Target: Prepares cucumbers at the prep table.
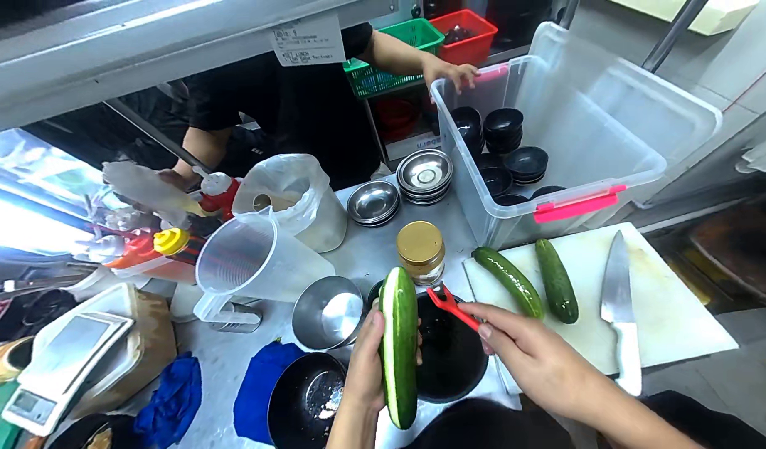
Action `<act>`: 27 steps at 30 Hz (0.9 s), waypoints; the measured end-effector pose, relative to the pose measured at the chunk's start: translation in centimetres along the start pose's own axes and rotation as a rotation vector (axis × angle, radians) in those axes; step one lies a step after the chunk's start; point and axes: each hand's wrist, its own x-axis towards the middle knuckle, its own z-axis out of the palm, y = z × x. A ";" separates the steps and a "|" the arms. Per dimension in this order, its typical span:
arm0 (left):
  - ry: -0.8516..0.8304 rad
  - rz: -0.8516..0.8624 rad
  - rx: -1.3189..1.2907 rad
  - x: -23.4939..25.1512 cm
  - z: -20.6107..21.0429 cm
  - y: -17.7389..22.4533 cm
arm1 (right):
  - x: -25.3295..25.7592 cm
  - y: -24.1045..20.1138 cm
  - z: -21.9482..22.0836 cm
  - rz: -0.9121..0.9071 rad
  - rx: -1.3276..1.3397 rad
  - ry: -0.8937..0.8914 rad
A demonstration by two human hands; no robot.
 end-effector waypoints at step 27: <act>0.328 0.175 0.341 -0.3 1.5 1.6 | 0.4 -1.0 5.2 -0.169 -0.117 -0.027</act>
